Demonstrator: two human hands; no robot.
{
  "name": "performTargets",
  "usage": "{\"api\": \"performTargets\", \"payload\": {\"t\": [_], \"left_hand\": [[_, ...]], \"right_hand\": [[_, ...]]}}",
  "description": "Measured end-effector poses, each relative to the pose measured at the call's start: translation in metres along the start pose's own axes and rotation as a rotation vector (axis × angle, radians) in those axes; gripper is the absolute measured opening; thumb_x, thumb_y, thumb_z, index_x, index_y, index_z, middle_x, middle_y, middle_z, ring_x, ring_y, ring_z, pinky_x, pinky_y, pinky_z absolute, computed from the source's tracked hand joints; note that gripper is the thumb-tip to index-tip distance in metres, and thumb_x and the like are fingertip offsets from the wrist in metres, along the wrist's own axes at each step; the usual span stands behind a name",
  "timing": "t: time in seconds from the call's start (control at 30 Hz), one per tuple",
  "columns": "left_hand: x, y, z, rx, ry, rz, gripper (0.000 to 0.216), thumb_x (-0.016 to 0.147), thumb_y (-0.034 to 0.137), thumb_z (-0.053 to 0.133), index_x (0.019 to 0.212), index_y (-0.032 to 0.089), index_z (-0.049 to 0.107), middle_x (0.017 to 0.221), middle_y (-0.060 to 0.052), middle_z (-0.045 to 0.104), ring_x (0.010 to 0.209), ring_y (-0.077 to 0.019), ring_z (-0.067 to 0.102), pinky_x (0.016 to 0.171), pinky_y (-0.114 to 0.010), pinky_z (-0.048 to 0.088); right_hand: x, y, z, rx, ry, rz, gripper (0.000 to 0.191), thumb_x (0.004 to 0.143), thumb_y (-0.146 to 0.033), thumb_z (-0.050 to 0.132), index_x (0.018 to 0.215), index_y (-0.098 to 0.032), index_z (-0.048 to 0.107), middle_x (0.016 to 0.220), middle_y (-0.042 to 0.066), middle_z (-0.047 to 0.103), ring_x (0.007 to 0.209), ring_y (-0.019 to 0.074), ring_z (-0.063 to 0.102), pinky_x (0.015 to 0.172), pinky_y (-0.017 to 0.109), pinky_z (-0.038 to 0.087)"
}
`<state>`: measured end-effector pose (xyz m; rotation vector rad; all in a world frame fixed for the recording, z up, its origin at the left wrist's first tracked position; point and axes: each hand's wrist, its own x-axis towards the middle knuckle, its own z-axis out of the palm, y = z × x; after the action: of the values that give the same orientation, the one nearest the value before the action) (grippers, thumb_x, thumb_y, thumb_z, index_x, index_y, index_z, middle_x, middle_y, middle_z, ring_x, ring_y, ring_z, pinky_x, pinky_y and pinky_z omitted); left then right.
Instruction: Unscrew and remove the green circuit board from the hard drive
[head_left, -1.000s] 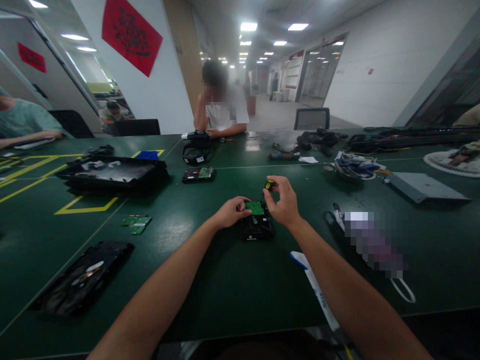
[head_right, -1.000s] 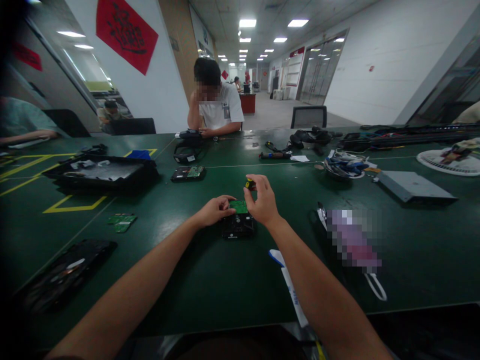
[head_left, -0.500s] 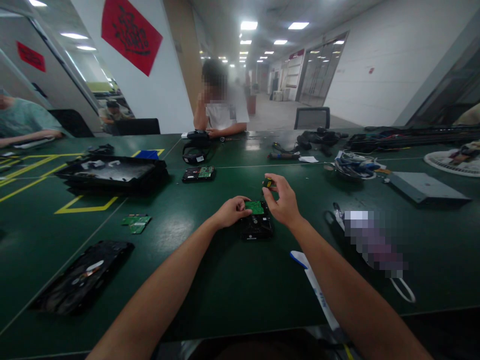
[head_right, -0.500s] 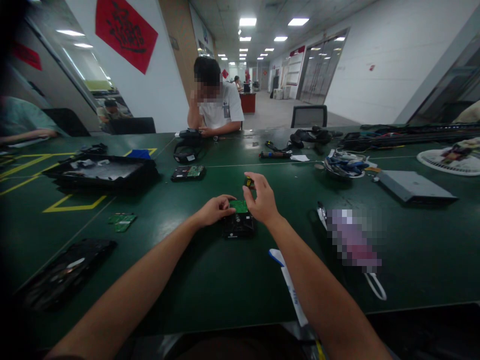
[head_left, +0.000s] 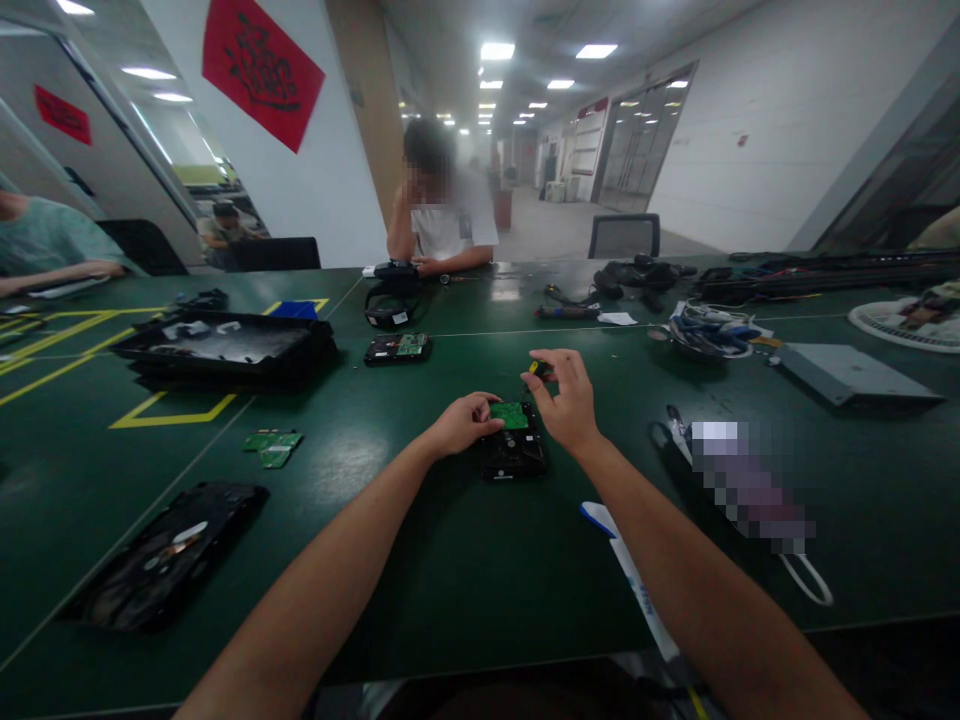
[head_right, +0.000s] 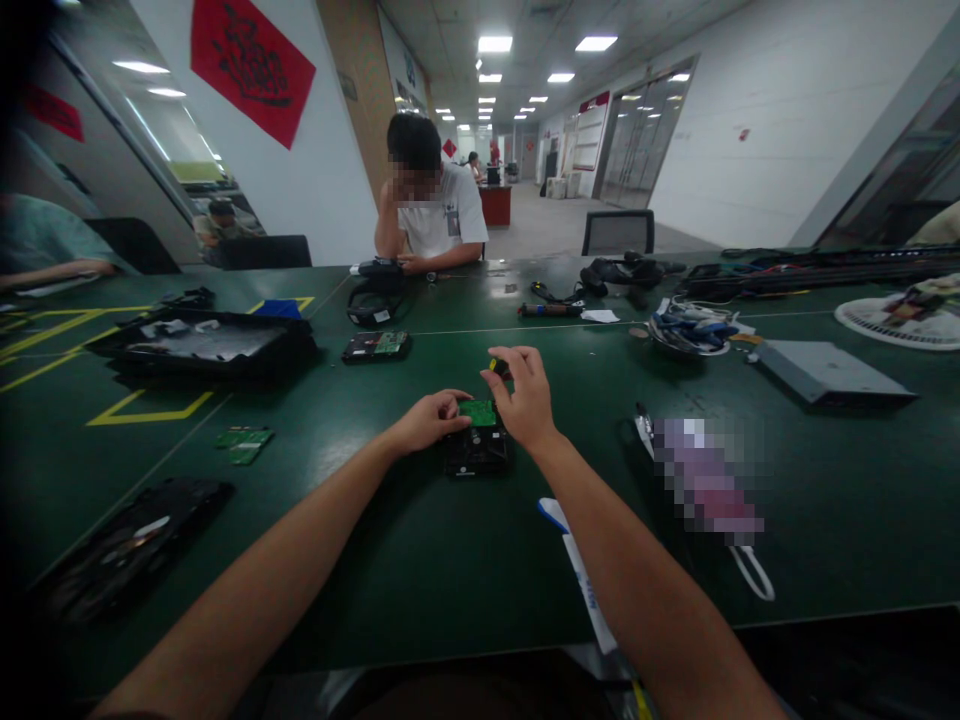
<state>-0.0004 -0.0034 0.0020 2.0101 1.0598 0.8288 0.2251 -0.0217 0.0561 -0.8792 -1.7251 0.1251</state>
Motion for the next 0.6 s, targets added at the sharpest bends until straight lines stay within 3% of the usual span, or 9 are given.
{"api": "performTargets", "payload": {"t": [0.17,0.37,0.6], "left_hand": [[0.0002,0.0002,-0.0002,-0.008,0.000,0.000,0.035,0.084,0.033,0.072,0.067,0.020,0.045,0.133,-0.012,0.064,0.108,-0.0240,0.065,0.096,-0.040,0.049],[0.0009,0.0000,0.0000,0.010,0.004,-0.020,0.035,0.083,0.035,0.073,0.067,0.020,0.045,0.131,-0.010,0.065,0.103,-0.0224,0.066,0.092,-0.038,0.050],[0.0010,-0.0036,0.0005,-0.016,0.001,0.006,0.034,0.084,0.034,0.072,0.068,0.020,0.045,0.133,-0.010,0.064,0.101,-0.0224,0.066,0.092,-0.039,0.050]], "right_hand": [[-0.0010,0.0038,-0.0001,0.075,-0.066,-0.009,0.044,0.102,-0.027,0.046,0.146,-0.032,0.045,0.135,0.010,0.059,0.115,0.0259,0.065,0.098,0.051,0.058],[-0.0009,0.0000,-0.0019,-0.026,-0.014,-0.021,0.039,0.096,-0.032,0.059,0.135,-0.032,0.057,0.125,0.010,0.060,0.114,0.0282,0.062,0.094,0.052,0.060],[0.0008,-0.0007,-0.0038,-0.009,-0.057,-0.047,0.048,0.099,-0.025,0.050,0.146,-0.033,0.047,0.135,0.009,0.059,0.121,0.0281,0.059,0.097,0.051,0.059]]}}
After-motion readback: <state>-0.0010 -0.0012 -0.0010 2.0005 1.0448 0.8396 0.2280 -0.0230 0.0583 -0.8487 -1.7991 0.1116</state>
